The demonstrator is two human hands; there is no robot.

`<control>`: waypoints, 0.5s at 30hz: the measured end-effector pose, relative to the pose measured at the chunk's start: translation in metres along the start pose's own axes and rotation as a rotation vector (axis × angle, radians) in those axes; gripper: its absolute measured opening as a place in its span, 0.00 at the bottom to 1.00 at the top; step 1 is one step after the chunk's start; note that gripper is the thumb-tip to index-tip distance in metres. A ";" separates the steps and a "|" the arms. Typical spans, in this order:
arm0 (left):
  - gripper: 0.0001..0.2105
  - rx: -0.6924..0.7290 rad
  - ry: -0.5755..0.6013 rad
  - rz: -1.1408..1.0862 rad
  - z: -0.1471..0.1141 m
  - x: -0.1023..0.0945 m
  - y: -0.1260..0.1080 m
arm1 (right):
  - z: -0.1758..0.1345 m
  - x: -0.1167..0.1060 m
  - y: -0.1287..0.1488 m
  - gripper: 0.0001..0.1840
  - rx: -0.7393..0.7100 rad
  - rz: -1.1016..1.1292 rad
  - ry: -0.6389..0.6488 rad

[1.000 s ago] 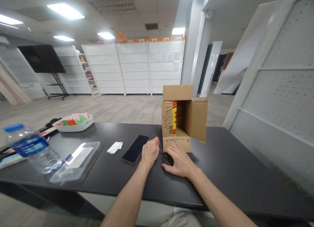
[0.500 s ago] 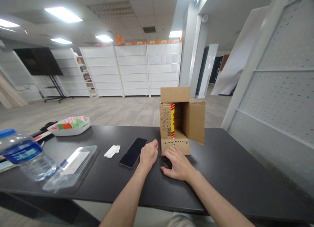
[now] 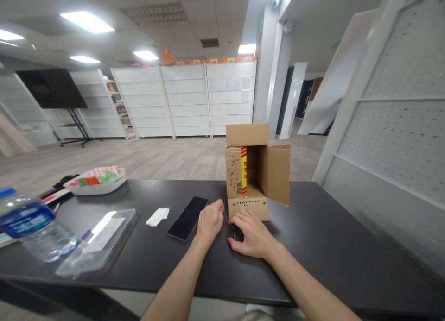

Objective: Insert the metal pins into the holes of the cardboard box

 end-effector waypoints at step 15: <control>0.11 -0.026 0.020 0.000 0.000 -0.002 -0.001 | 0.000 0.001 0.000 0.13 -0.012 -0.032 -0.012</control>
Point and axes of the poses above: each hand's wrist, its own z-axis towards the middle knuckle, its own x-axis out of the palm, y = z × x, the point moved 4 cm from there along z, towards the middle knuckle, and after that the axes turned 7 degrees about z, right-handed, at the moved point
